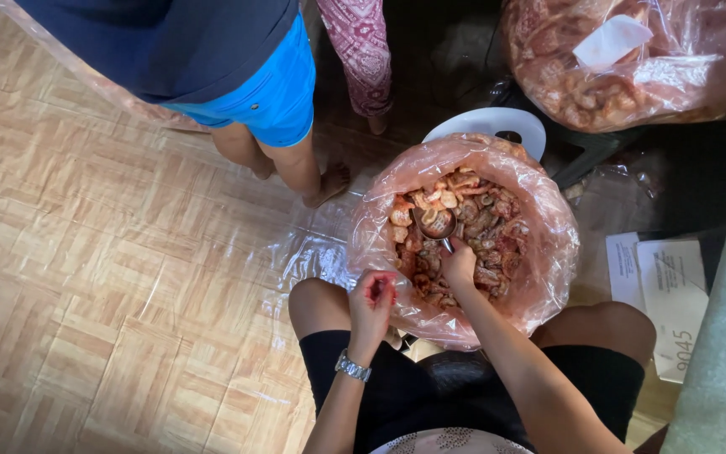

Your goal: Scooping fried food into small plastic bags and sealing them using a manual heat sealer.

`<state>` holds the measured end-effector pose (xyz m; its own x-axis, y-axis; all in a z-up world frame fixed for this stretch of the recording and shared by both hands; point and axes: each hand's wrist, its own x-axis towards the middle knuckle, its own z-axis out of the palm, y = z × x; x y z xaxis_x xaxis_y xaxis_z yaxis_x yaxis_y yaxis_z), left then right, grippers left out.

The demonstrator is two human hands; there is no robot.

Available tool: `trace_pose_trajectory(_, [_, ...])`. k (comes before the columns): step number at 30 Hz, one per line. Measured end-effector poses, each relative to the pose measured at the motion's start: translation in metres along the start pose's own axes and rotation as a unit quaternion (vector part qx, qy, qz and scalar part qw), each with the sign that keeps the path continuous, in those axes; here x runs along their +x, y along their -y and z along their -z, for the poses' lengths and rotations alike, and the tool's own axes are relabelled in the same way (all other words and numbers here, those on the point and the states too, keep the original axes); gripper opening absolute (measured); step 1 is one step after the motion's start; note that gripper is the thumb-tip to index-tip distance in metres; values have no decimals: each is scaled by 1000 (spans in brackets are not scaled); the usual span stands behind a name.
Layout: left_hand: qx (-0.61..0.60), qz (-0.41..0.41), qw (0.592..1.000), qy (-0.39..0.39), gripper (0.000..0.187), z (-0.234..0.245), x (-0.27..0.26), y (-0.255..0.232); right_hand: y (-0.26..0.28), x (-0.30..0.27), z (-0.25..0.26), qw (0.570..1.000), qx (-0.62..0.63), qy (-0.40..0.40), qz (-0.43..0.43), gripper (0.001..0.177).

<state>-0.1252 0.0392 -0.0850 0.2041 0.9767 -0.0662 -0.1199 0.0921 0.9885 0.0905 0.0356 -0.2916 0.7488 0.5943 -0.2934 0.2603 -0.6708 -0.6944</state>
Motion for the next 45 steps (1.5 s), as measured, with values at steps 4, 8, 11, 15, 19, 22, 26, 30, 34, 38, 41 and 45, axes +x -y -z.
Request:
trace_pose_trajectory(4, [16,0,1000,-14,10,1,3,0,-31,21,-11,999,15,-19,-31,33])
trace_pose_trajectory(8, [11,-31,999,-5,14,-8,3,-9,-52,48,-25,997,56,42,-34,31])
trace_pose_trajectory(11, [13,-39,999,-3,12,-8,6,-19,-43,32,-3,989,125,73,-20,30])
trace_pose_trajectory(15, [54,-73,996,-18,13,-3,15,-14,-15,0,42,983,149,88,55,35])
trace_pose_trajectory(19, [84,-107,991,-13,11,-15,25,-24,28,-58,106,966,225,103,72,35])
trace_pose_trajectory(22, [127,-139,982,-5,9,-26,32,-27,34,-68,139,960,198,150,129,31])
trace_pose_trajectory(26, [247,-192,949,-26,17,-36,48,1,32,-66,174,961,144,167,165,30])
trace_pose_trajectory(30, [303,-203,931,-13,19,-43,56,25,59,-96,221,961,98,183,183,22])
trace_pose_trajectory(34, [314,-222,923,8,15,-61,54,27,64,-102,249,961,50,192,195,21])
trace_pose_trajectory(38, [379,-219,899,34,13,-82,54,29,94,-122,274,962,-87,142,217,24])
trace_pose_trajectory(41, [385,-216,895,59,11,-88,51,25,98,-125,283,947,-212,104,216,28])
trace_pose_trajectory(45, [369,-227,897,88,10,-101,43,1,119,-131,284,917,-332,77,206,33])
